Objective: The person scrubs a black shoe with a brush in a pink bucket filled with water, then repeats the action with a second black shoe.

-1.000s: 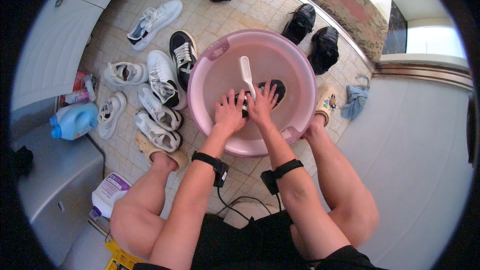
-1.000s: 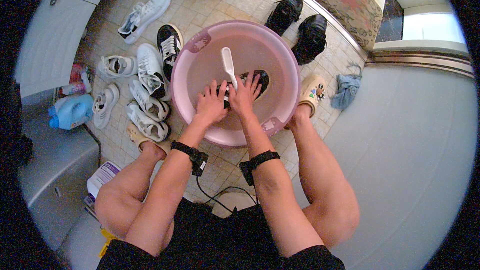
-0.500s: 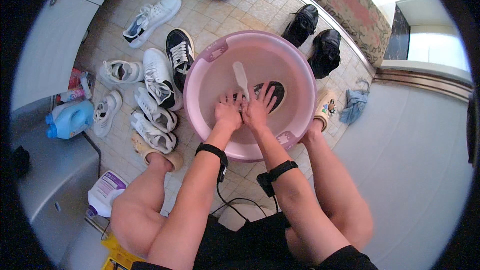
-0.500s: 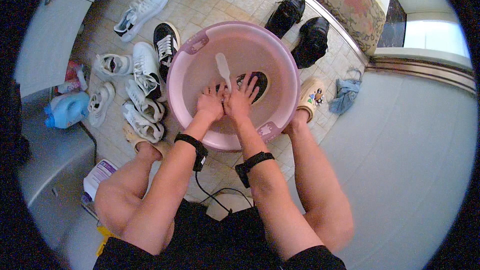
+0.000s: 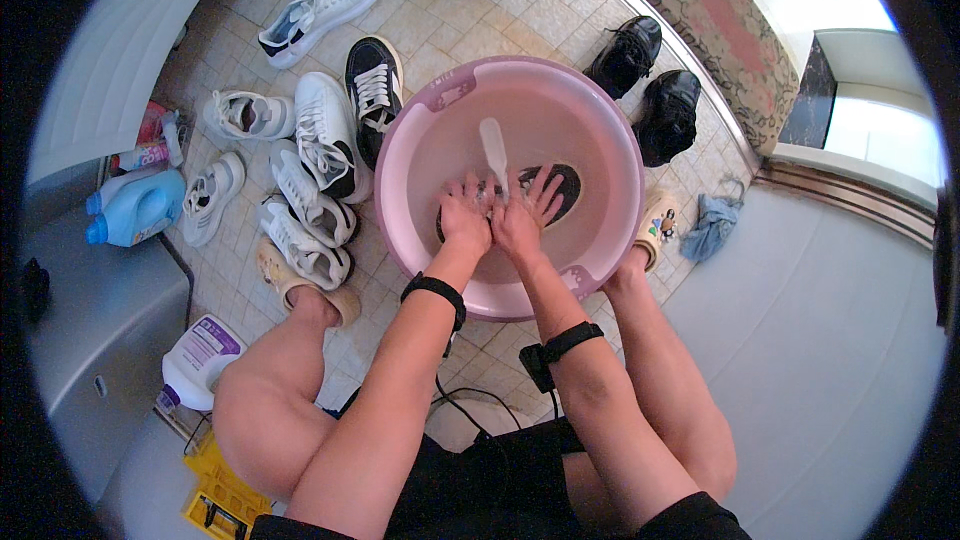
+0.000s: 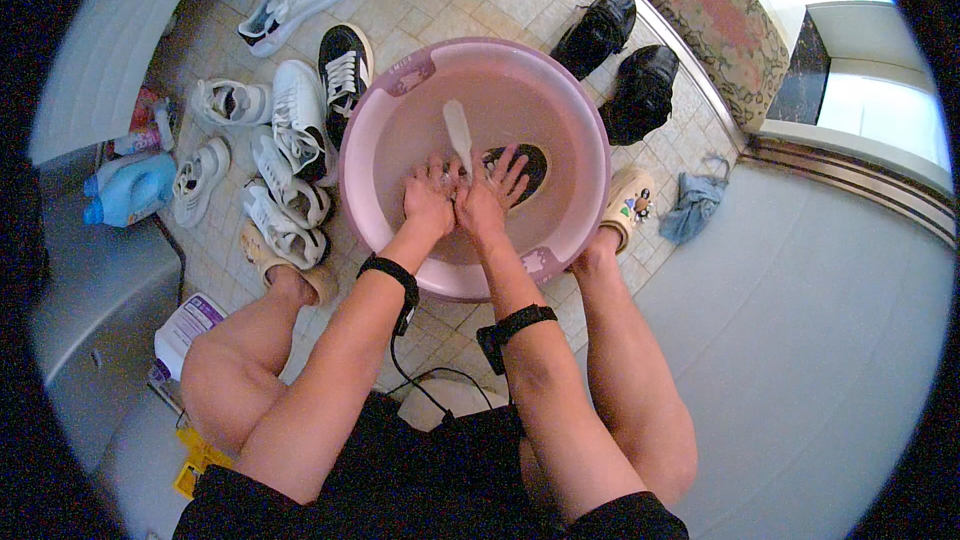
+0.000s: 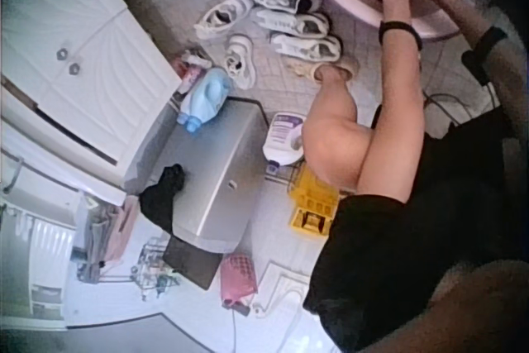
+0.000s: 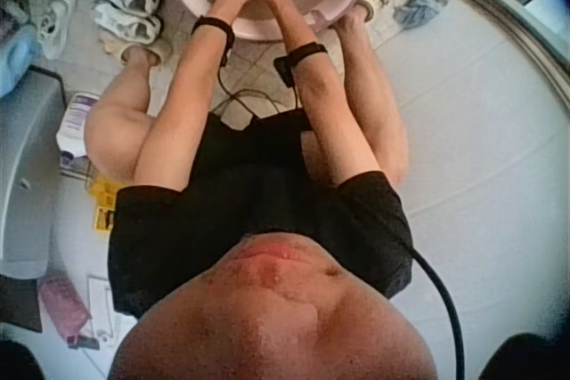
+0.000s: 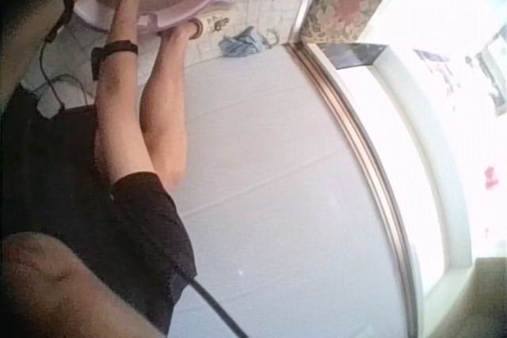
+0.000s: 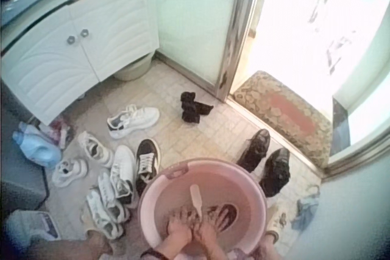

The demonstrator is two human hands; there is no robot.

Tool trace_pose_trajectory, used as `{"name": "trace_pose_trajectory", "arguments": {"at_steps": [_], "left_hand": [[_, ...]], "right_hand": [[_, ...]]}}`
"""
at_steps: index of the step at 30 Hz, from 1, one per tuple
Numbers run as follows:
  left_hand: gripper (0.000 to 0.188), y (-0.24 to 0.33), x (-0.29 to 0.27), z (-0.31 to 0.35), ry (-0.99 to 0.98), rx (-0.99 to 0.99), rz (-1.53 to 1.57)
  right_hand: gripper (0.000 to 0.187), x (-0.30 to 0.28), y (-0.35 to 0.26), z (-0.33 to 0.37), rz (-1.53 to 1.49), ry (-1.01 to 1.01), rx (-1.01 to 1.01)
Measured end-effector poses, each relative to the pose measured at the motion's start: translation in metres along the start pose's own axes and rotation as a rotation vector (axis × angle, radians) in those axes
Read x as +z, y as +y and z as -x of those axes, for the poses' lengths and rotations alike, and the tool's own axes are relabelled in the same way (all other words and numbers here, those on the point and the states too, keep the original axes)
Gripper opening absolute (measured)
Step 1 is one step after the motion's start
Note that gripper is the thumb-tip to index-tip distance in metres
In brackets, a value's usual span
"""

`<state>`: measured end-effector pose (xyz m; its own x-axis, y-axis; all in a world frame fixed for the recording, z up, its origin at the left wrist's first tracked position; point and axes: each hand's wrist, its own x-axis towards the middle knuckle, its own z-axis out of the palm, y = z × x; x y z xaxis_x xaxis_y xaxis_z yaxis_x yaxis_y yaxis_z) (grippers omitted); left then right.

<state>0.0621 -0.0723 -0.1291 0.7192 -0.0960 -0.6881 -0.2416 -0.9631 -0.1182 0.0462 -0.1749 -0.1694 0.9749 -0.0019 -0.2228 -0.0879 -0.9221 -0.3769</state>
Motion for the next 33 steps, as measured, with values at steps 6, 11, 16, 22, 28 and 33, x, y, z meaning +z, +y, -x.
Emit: {"name": "trace_pose_trajectory", "arguments": {"at_steps": [6, 11, 16, 22, 28, 33], "left_hand": [[0.065, -0.001, -0.002, -0.001, -0.023, -0.015, 0.072], [0.063, 0.001, 0.001, -0.001, -0.058, 0.009, 0.054], [0.063, 0.006, 0.010, -0.005, -0.015, -0.012, 0.022], [0.062, 0.010, 0.009, -0.006, 0.023, -0.028, 0.051], [0.063, 0.005, 0.018, -0.009, -0.011, -0.035, 0.080], [0.064, 0.007, 0.014, -0.007, 0.009, -0.033, 0.057]], "right_hand": [[0.061, 0.000, -0.003, -0.002, -0.020, -0.017, 0.017], [0.061, -0.005, -0.003, 0.000, -0.017, -0.080, 0.052], [0.064, 0.002, -0.003, 0.006, -0.014, -0.067, 0.060], [0.067, 0.005, 0.006, 0.004, 0.008, -0.101, 0.033], [0.068, 0.007, 0.000, 0.002, 0.023, -0.127, 0.026], [0.070, 0.008, 0.002, 0.000, 0.063, -0.151, 0.044]]}}
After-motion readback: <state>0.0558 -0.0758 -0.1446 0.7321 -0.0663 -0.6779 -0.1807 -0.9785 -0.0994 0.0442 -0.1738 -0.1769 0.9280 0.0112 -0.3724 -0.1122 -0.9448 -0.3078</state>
